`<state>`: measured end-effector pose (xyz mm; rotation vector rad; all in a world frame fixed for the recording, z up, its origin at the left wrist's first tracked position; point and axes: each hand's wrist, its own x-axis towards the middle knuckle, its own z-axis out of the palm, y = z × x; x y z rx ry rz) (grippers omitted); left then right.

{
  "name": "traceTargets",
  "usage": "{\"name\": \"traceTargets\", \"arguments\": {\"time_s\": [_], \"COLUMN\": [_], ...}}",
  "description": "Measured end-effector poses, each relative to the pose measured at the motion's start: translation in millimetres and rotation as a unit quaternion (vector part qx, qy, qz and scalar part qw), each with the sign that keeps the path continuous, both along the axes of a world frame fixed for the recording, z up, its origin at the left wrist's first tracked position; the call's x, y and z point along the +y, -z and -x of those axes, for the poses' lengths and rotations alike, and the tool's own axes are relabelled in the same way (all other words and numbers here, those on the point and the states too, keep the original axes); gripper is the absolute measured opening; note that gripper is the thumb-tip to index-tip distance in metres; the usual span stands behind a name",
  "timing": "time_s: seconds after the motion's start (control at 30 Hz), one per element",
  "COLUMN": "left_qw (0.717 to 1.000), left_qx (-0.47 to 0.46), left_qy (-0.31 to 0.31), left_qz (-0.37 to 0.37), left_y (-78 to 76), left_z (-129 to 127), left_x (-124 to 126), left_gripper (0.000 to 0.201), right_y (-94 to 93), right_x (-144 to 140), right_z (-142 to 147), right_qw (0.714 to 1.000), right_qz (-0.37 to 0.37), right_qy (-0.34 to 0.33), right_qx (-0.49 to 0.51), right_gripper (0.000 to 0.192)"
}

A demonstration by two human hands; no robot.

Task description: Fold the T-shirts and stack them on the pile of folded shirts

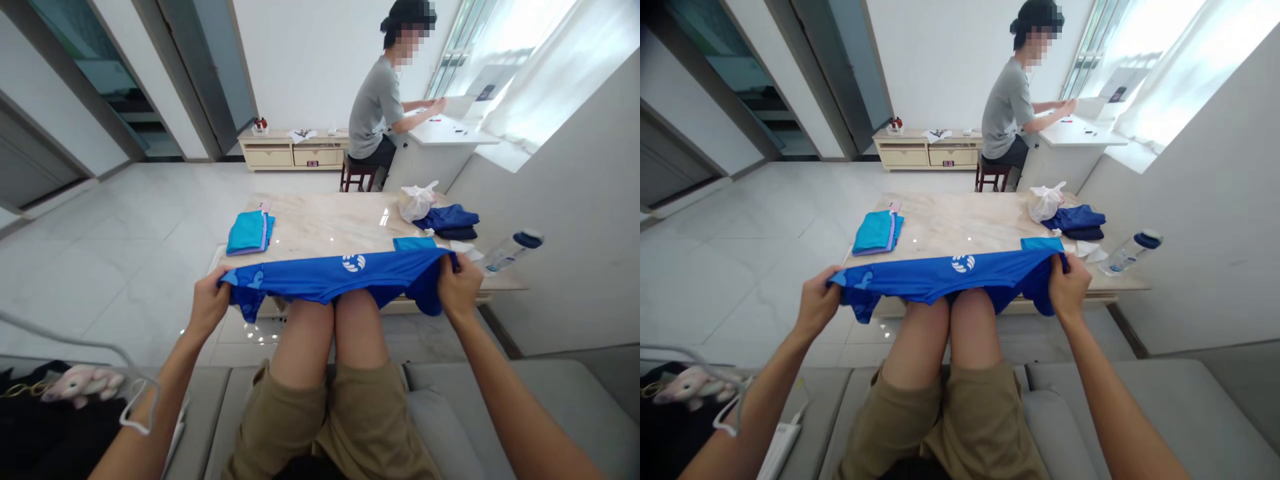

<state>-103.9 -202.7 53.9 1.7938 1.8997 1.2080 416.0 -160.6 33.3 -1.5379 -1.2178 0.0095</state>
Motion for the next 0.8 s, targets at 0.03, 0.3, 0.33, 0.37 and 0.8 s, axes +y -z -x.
{"name": "traceTargets", "arguments": {"time_s": [0.03,0.3,0.33,0.37,0.8], "left_qw": [1.0,0.996,0.995,0.995,0.969], "left_qx": [0.014,0.067,0.075,0.079,0.206], "left_qy": [-0.012,-0.061,-0.064,-0.061,0.053], "left_qz": [0.016,0.022,0.017,0.016,0.121], "left_y": [15.4,51.3,52.9,56.8,214.2], "left_z": [2,23,24,24,-76], "left_x": [-1,88,114,141,174], "left_gripper": [0.024,0.032,0.034,0.036,0.063], "right_y": [17.6,56.4,57.0,60.1,208.2], "right_x": [-2,96,124,153,160], "right_z": [0,-23,-23,-22,81], "right_qw": [1.0,0.998,0.998,0.997,0.897], "right_qz": [0.015,0.028,0.025,0.032,0.281], "right_qy": [0.019,0.037,0.026,0.016,-0.146], "right_qx": [0.002,-0.053,-0.059,-0.068,-0.309], "right_gripper": [0.041,0.05,0.052,0.053,0.062]}}
